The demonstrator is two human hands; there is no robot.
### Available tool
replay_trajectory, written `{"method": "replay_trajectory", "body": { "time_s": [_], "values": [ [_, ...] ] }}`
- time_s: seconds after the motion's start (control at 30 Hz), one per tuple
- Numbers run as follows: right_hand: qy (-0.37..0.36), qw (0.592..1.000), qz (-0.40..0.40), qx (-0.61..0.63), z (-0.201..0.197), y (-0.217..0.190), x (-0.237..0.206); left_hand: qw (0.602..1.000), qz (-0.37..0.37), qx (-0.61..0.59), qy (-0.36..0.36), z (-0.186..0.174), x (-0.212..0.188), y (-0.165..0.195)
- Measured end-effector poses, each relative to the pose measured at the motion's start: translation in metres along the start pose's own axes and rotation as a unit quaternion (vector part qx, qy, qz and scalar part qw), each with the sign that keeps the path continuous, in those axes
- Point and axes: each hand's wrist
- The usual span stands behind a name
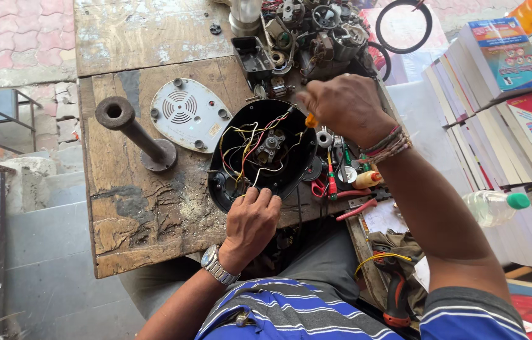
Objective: The person uses a screwdriver to adjust and tighten screws inside a disassembled ceiling fan motor housing. They repeatedly probe and manipulate internal wires and components while holding the housing steady with the other hand.
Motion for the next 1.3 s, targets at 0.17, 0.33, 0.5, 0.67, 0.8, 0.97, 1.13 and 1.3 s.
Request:
{"method": "replay_trajectory", "body": {
  "time_s": [0.17,0.33,0.5,0.67,0.8,0.97,1.13,1.3],
  "values": [
    [0.14,0.921,-0.35,0.098,-0.012,0.007,-0.003,1.0,-0.004,0.004,0.005,-0.002,0.001,0.001],
    [-0.042,0.997,0.06,0.011,-0.002,-0.002,-0.002,1.0,0.004,0.004,0.011,-0.002,0.0,0.0],
    [0.244,0.921,-0.305,0.007,0.002,0.013,-0.005,1.0,-0.004,-0.013,0.01,-0.001,0.0,0.0],
    [0.025,0.997,0.068,-0.001,0.005,0.004,0.001,1.0,-0.001,-0.003,0.005,-0.004,0.002,-0.002],
    [0.086,0.989,-0.116,-0.042,0.002,0.006,0.004,1.0,0.002,-0.01,0.016,-0.005,0.002,-0.005],
    [0.267,0.928,-0.261,-0.006,-0.001,0.004,0.003,1.0,-0.001,-0.001,0.002,-0.005,0.003,-0.005],
    [0.082,0.994,-0.068,-0.012,0.001,-0.008,0.002,1.0,0.001,-0.001,0.007,-0.006,0.003,-0.005],
    [0.192,0.956,-0.221,0.011,0.014,0.003,-0.003,1.0,0.003,-0.013,0.009,-0.001,-0.006,0.001]
  ]
}}
Point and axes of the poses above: each hand's wrist, its own x-axis towards the middle knuckle, its own z-axis out of the palm, y = z × x, and after that the axes turned 9 degrees about -y, right-handed
